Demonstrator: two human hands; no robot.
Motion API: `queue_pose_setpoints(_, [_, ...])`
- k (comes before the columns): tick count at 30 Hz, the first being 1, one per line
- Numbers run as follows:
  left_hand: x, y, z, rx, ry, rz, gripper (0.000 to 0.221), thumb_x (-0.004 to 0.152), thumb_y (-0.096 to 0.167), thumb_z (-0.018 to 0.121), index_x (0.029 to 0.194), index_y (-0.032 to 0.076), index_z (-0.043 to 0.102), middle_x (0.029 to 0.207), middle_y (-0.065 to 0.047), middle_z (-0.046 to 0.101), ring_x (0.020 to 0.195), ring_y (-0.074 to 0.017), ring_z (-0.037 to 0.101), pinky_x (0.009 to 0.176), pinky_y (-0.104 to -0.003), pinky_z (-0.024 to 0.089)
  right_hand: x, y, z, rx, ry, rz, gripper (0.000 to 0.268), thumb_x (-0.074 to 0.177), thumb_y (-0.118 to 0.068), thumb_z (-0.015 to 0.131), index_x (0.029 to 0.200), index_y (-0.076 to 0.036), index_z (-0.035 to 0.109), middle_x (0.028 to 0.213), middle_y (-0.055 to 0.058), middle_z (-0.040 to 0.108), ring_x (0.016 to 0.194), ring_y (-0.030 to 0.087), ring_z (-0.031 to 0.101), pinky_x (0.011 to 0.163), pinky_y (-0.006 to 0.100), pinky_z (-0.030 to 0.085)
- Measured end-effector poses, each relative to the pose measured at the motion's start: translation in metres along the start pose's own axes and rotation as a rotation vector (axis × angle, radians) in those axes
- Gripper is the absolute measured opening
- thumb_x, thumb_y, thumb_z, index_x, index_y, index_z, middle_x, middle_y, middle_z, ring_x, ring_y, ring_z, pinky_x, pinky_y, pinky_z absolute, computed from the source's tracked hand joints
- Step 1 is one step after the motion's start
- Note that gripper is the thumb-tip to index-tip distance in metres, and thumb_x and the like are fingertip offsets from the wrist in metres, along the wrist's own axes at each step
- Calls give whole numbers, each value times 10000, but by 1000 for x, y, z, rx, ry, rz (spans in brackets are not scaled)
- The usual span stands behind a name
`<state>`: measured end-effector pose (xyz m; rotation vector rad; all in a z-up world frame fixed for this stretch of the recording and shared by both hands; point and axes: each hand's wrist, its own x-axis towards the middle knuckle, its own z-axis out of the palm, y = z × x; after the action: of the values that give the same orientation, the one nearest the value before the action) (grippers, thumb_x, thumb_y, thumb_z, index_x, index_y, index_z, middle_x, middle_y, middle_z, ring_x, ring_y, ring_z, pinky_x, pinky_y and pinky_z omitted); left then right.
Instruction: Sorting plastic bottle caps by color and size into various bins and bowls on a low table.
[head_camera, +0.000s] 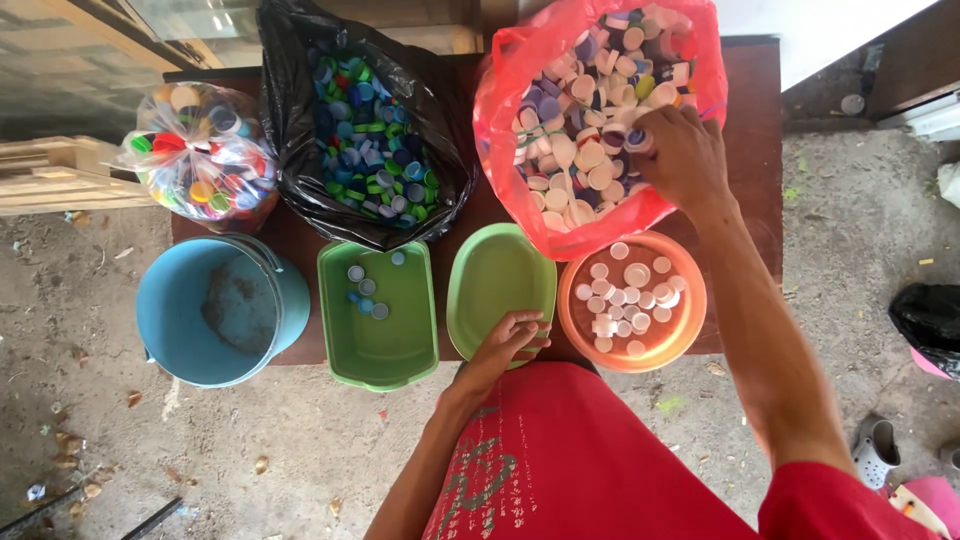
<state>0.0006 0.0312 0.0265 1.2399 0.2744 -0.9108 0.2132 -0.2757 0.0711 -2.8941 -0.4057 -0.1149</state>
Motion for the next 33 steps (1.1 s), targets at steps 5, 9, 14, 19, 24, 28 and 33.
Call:
queue_pose_setpoints(5, [6, 1, -1, 29, -24, -1, 506, 1020, 406, 526, 1412, 88, 502, 1382, -90, 632, 1213, -199, 641, 1018, -380, 492, -42, -20, -32, 427, 153, 90, 426, 881, -139, 815, 1280, -88, 674, 1269, 130, 672, 1146, 329, 646, 952, 460, 502])
queue_pose_setpoints(9, [14, 3, 2, 47, -33, -10, 493, 1025, 392, 525, 1411, 87, 505, 1372, -92, 642, 1194, -193, 645, 1006, -371, 495, -103, -36, -26, 565, 178, 139, 452, 846, -84, 832, 1268, -79, 671, 1241, 137, 621, 1129, 291, 651, 931, 422, 547])
queue_pose_setpoints(14, [35, -3, 13, 132, -116, 37, 474, 1019, 361, 544, 1400, 82, 508, 1338, -66, 638, 1143, -168, 657, 955, -341, 497, -186, -73, 26, 979, -115, 509, 507, 757, -120, 817, 1232, -53, 654, 1281, 85, 536, 1079, 213, 655, 769, 337, 638])
queue_pose_setpoints(19, [79, -47, 16, 133, -157, 66, 458, 1043, 359, 573, 1387, 60, 534, 1227, -72, 673, 1103, -148, 647, 898, -311, 506, -197, -89, 31, 870, -32, 501, 562, 782, -80, 802, 1302, -15, 601, 1231, 136, 543, 1079, 247, 645, 815, 344, 617])
queue_pose_setpoints(24, [93, -28, 45, 141, -141, 88, 440, 1029, 339, 590, 1365, 56, 589, 1185, -37, 693, 1027, -122, 659, 837, -291, 530, -207, -91, 32, 681, 54, 482, 543, 801, -62, 818, 1277, 6, 567, 1171, 146, 623, 1089, 271, 662, 856, 388, 585])
queue_pose_setpoints(28, [95, -14, 56, 35, -173, 150, 429, 1018, 276, 628, 1380, 47, 624, 1124, -57, 698, 974, -130, 683, 824, -301, 570, -208, -94, 27, 852, 49, 388, 506, 824, -56, 789, 1291, -23, 596, 1268, 135, 642, 1084, 247, 698, 880, 362, 612])
queue_pose_setpoints(33, [91, -22, 55, 155, -134, 273, 376, 1026, 220, 701, 1304, -34, 692, 1095, -102, 745, 956, -143, 692, 834, -293, 574, -220, -98, 20, 867, -1, 415, 536, 815, -40, 804, 1316, -25, 614, 1259, 140, 655, 1111, 245, 707, 888, 361, 594])
